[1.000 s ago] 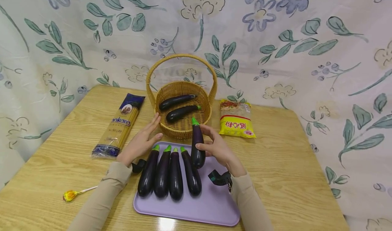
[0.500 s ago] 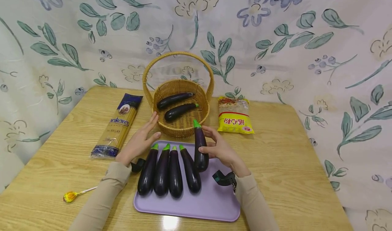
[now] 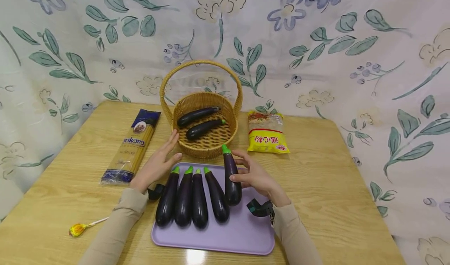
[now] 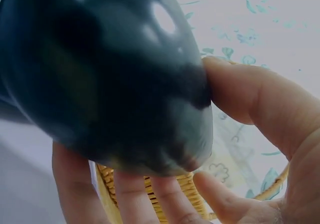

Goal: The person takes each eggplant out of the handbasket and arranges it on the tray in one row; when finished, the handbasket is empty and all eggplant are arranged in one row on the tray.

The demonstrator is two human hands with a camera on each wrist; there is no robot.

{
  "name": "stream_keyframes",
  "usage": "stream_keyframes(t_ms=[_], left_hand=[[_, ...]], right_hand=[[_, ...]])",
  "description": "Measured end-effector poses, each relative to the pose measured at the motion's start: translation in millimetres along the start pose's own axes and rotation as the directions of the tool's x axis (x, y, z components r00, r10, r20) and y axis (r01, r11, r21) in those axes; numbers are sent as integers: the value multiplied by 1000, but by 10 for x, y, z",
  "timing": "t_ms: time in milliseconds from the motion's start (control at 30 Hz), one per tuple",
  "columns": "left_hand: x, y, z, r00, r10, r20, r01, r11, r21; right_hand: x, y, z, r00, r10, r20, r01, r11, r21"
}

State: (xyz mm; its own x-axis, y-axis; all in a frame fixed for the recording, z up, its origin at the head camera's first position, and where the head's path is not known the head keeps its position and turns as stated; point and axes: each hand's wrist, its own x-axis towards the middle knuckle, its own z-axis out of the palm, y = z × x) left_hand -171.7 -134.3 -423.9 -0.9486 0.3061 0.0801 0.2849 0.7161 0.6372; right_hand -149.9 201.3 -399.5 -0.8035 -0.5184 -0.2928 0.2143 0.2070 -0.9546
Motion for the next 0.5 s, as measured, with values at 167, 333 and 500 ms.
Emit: stream_keyframes(t_ms=[167,333,500], left_hand=[[-16,-15,-14,1000,-13,0,13,1000,4],[7,-15,1,1000,1,-1,-1,1000,7],[25,-8,20,1000,4,1,-4,1000,13]], right_hand=[[26,36,-2,999,20,28,-20,1000,22],[31,68,-12,999,19,41,-21,998,54],[20,108,-34,999,34,30,-36,998,45]])
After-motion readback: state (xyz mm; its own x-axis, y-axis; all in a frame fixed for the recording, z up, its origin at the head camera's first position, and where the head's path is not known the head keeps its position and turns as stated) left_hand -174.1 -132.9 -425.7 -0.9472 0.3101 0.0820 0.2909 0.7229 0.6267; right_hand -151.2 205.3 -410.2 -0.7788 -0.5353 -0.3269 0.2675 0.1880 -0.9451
